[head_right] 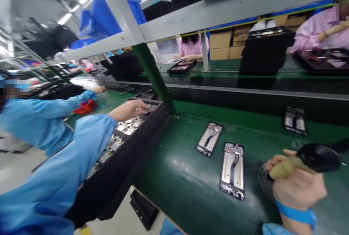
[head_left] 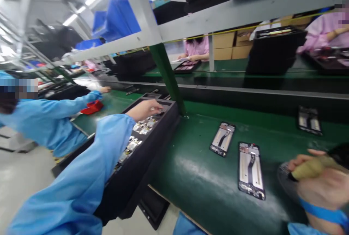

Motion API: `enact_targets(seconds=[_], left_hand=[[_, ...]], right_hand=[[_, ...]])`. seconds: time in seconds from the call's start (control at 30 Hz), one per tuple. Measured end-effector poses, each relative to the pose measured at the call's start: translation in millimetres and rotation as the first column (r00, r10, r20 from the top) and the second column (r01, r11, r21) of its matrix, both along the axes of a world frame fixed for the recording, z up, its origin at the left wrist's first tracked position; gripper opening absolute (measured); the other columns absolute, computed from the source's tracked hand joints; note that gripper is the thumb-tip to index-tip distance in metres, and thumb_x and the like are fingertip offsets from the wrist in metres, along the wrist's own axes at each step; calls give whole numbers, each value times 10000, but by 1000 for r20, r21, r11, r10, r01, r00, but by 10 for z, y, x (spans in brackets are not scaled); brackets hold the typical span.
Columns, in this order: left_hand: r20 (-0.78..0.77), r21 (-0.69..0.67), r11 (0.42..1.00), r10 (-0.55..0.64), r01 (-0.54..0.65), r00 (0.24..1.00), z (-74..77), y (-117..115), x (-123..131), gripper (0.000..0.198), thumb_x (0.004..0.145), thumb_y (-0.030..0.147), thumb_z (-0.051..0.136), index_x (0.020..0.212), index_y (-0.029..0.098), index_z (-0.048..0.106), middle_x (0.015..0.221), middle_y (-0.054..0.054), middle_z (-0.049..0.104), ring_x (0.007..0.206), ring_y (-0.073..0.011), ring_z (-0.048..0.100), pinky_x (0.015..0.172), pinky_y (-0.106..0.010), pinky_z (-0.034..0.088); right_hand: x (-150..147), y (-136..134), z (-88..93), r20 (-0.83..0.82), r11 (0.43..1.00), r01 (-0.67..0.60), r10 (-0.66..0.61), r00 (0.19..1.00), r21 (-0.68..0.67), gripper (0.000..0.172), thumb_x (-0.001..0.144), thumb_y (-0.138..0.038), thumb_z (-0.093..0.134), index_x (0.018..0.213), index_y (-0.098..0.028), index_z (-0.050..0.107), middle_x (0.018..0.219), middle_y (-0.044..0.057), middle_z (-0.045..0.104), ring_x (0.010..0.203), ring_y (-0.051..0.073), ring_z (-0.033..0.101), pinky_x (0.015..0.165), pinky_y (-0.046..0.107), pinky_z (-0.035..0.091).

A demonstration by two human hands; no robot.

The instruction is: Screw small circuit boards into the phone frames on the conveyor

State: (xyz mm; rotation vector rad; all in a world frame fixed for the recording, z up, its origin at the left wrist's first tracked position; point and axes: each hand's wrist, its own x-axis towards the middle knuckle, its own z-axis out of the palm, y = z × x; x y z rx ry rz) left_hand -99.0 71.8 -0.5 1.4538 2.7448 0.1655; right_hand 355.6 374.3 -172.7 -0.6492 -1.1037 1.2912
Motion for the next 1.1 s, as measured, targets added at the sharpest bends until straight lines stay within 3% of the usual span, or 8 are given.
enact_targets(seconds=[0.13,0.27,0.4,0.53,0.6,0.7,0.83,1.1], left_hand=[[-170,130,989,-49,71,984,159,337,153,201,912,306,580,983,232,754,1048,-48,718,1070,-242,656,1080,-379,477],[-84,187,931,-302,313,949,86,975,857,240,911,343,619,974,200,801,1128,-74,682,1185,-268,613,1138,-409,440],[379,195,861,-507,469,774,-392,1656,1552,197,922,265,639,1007,217,810,841,8,695,813,-164,649,850,-266,504],[617,291,880,-472,375,630,-941,2072,1936,134,851,144,682,931,209,767,829,42,743,769,-129,672,763,-218,498],[626,308,890,-456,336,633,-1146,2136,2054,42,896,218,702,915,208,739,846,33,748,794,-139,689,754,-221,510],[605,364,896,-436,257,666,-1383,2080,2178,139,990,331,657,921,216,690,853,22,744,811,-153,705,749,-238,524],[597,396,896,-417,200,685,-1623,1908,2243,134,1012,249,607,1133,237,662,921,18,743,846,-163,715,803,-269,550],[637,347,911,-403,223,657,-1772,1806,2249,128,1009,226,675,1114,246,744,969,12,764,931,-177,729,853,-277,557]], right_hand=[[-56,-81,44,80,990,129,-133,988,59,666,776,-859,726,932,-214,676,601,63,594,453,224,557,428,388,437],[-109,-137,32,83,980,139,-152,985,141,673,855,-868,658,980,-207,653,598,25,590,447,209,558,421,354,446],[-92,-109,-5,72,976,141,-154,985,165,666,873,-870,608,982,-215,658,588,6,593,424,215,548,395,355,442],[-78,-101,-60,79,977,121,-136,987,176,613,924,-815,589,1030,-214,653,616,1,603,438,211,560,417,350,452],[-75,-106,-89,91,979,113,-129,987,169,603,943,-798,578,1055,-210,653,624,4,610,438,206,558,420,341,447],[-79,-115,-107,88,983,105,-119,989,151,604,948,-803,571,1074,-219,655,633,10,620,430,208,555,415,345,443],[-93,-120,-88,53,985,110,-118,992,136,591,932,-806,599,1059,-234,673,632,10,616,423,207,551,406,350,439],[-80,-118,-112,55,987,79,-87,995,140,586,930,-796,617,1090,-237,686,650,13,623,431,212,555,421,363,446]])
